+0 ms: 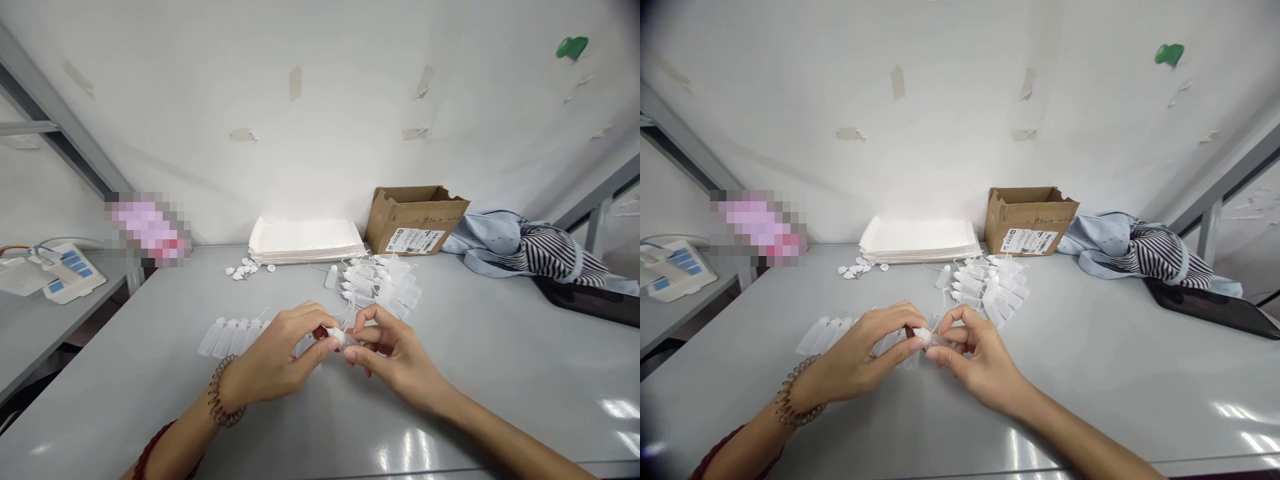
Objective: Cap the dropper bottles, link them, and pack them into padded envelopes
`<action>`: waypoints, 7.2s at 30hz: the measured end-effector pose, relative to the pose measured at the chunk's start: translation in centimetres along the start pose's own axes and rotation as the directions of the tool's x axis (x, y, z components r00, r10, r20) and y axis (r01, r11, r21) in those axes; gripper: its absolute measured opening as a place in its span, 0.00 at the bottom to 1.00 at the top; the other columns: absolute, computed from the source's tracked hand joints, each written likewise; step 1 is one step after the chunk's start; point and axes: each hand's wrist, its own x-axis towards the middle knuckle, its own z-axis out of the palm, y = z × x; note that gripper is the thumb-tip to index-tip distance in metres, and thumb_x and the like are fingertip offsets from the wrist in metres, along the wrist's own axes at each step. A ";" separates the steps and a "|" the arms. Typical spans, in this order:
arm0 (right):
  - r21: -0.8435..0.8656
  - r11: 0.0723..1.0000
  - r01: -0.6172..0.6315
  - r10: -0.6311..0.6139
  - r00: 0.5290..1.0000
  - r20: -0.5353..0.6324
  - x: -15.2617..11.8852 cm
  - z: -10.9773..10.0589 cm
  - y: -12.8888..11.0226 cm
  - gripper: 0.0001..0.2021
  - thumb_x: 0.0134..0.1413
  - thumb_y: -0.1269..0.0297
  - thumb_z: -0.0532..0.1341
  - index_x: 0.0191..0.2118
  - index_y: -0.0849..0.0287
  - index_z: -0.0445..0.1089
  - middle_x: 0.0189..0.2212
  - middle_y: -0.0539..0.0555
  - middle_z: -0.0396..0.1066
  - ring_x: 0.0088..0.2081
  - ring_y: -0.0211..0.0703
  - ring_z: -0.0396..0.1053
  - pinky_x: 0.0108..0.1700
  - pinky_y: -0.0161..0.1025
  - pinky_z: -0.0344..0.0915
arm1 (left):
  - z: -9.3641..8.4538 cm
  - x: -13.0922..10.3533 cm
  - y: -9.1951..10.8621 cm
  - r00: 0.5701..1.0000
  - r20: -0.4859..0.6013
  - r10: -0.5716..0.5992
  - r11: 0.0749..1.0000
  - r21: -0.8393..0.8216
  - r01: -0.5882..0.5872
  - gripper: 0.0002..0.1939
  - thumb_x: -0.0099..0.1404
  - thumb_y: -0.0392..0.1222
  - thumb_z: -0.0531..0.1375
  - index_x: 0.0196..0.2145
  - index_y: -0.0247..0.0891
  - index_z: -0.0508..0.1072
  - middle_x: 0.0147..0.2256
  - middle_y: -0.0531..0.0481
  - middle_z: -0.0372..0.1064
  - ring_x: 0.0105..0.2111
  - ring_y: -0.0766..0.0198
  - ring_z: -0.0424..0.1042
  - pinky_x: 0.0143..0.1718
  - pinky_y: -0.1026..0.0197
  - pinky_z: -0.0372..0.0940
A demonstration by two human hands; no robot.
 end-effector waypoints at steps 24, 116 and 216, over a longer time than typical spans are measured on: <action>-0.015 0.997 0.078 -0.077 0.996 0.040 0.1 -0.5 0.3 0.08 0.58 0.64 0.57 0.30 0.57 0.57 0.21 0.47 0.63 0.24 0.34 0.61 0.27 0.33 0.57 | 0.9 0.1 0.2 0.984 0.051 -0.172 0.984 -0.041 0.174 0.11 0.66 0.42 0.51 0.28 0.36 0.68 0.26 0.53 0.65 0.27 0.67 0.62 0.30 0.65 0.58; -0.781 0.579 0.234 -0.678 0.669 -0.303 3.4 -4.8 3.2 0.04 0.57 0.66 0.57 0.39 0.57 0.63 0.43 0.59 0.71 0.47 0.48 0.67 0.48 0.48 0.63 | -8.8 -1.5 -14.2 0.747 -0.481 -0.459 0.520 0.536 0.665 0.17 0.57 0.37 0.50 0.40 0.34 0.75 0.38 0.41 0.76 0.40 0.51 0.73 0.43 0.56 0.64; 0.676 0.623 -0.394 0.032 0.876 0.481 1.4 0.2 2.0 0.14 0.49 0.60 0.65 0.34 0.69 0.72 0.26 0.54 0.72 0.19 0.33 0.68 0.27 0.33 0.64 | -0.9 0.2 -1.7 0.972 0.051 -0.229 0.641 -0.744 0.190 0.07 0.57 0.32 0.64 0.35 0.36 0.73 0.34 0.50 0.72 0.36 0.67 0.70 0.39 0.64 0.65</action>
